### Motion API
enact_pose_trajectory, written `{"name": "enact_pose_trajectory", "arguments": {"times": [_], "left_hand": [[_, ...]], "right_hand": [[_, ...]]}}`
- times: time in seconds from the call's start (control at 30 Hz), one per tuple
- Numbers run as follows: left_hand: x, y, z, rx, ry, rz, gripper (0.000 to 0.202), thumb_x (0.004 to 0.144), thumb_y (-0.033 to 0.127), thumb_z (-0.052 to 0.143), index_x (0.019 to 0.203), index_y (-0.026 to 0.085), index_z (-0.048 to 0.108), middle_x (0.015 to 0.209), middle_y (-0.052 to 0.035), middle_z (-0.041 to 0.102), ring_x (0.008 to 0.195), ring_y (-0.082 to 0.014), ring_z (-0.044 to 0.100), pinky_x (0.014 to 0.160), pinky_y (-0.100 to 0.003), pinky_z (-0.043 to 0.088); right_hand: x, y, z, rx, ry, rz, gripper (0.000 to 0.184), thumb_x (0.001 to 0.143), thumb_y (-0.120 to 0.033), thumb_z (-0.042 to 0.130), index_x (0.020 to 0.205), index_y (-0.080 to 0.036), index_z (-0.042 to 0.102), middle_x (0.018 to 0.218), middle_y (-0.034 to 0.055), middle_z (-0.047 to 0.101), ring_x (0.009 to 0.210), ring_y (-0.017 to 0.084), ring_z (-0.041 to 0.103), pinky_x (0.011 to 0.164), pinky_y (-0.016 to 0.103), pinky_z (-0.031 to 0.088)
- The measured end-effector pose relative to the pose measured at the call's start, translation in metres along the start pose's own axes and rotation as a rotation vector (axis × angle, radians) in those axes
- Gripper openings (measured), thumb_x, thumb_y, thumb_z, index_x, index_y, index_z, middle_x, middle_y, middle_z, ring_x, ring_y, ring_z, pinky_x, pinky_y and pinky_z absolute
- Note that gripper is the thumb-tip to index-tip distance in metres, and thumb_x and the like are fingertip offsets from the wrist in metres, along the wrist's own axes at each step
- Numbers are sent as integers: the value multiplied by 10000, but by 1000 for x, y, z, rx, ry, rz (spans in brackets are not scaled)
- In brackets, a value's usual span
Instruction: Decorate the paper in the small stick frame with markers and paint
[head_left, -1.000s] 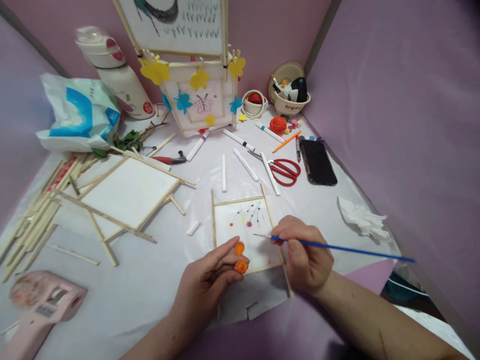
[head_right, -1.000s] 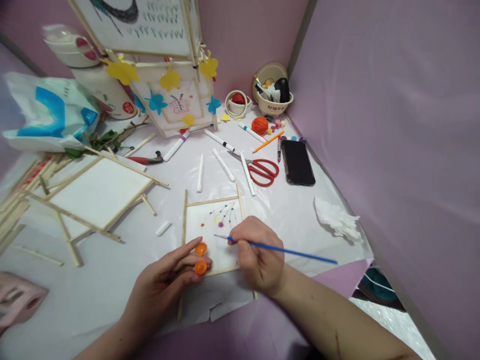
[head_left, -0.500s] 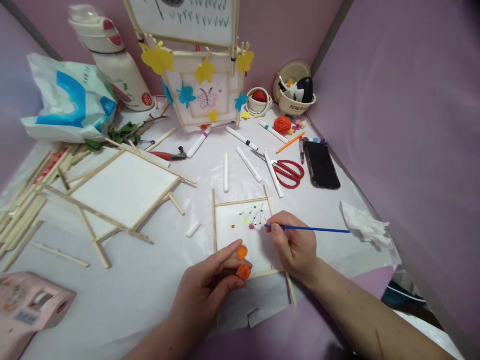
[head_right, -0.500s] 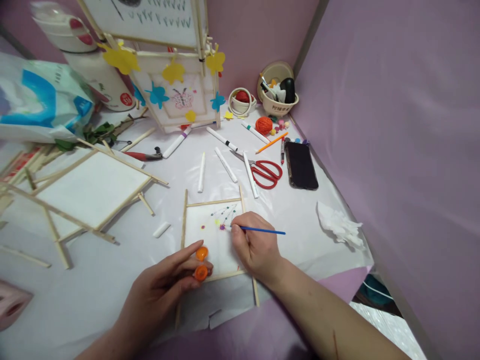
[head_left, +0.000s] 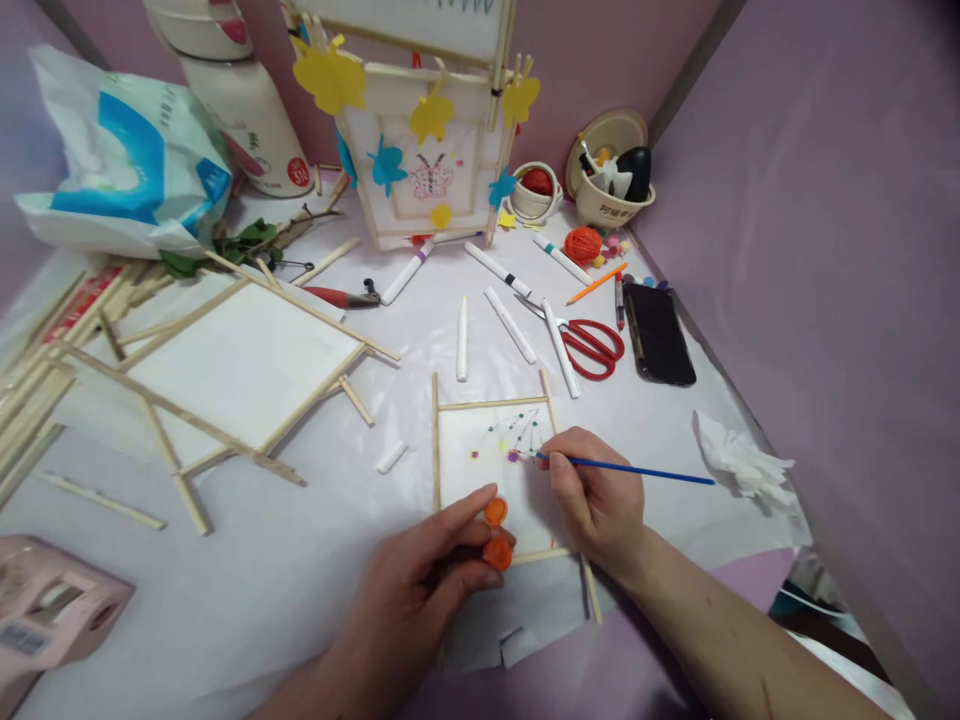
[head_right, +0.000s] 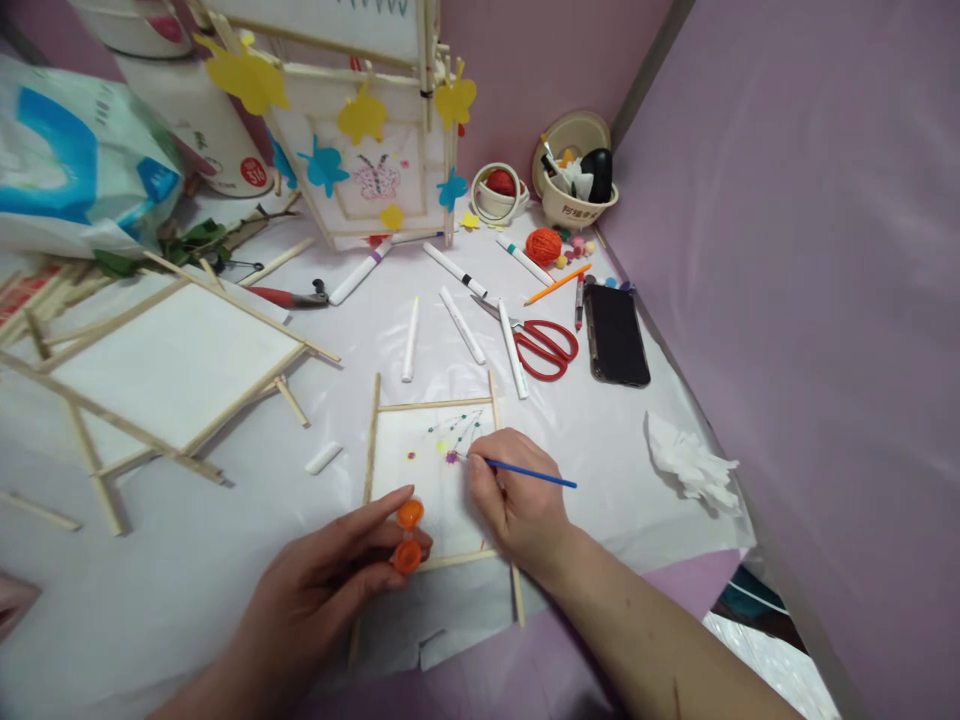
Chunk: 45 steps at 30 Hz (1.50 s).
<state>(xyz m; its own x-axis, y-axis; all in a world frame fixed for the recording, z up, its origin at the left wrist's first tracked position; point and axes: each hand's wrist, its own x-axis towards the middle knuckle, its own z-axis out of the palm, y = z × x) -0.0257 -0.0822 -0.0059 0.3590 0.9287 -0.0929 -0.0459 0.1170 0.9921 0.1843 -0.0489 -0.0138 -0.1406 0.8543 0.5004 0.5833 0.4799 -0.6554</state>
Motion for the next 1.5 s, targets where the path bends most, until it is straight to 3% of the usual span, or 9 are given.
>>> {"name": "enact_pose_trajectory", "arguments": {"times": [0.27, 0.5, 0.97, 1.5], "left_hand": [[0, 0, 0, 21, 1, 24, 684, 804, -18, 643, 1263, 489, 619, 888, 127, 758, 783, -40, 719, 759, -75, 538], [0, 2, 0, 8, 11, 7, 636, 793, -20, 652, 1255, 417, 652, 888, 95, 768, 779, -54, 724, 753, -81, 545], [3, 0, 0, 34, 10, 20, 672, 799, -21, 638, 1270, 457, 625, 891, 114, 764, 795, -36, 717, 771, -67, 530], [3, 4, 1, 56, 29, 9, 533, 791, 26, 649, 1245, 303, 679, 847, 55, 772, 739, -81, 728, 713, -112, 568]], "right_hand": [[0, 0, 0, 2, -22, 3, 131, 922, -116, 486, 887, -193, 586, 739, 29, 621, 685, 151, 575, 629, 289, 459], [1, 0, 0, -4, -38, -4, 133, 921, -118, 489, 850, -182, 581, 731, 31, 616, 680, 147, 574, 631, 279, 453], [2, 0, -2, -7, -31, -4, 135, 923, -126, 485, 860, -198, 581, 724, 27, 619, 672, 147, 572, 623, 283, 455], [1, 0, -1, 13, 5, -6, 138, 911, -114, 486, 862, -196, 586, 738, 31, 623, 683, 153, 580, 632, 283, 461]]}}
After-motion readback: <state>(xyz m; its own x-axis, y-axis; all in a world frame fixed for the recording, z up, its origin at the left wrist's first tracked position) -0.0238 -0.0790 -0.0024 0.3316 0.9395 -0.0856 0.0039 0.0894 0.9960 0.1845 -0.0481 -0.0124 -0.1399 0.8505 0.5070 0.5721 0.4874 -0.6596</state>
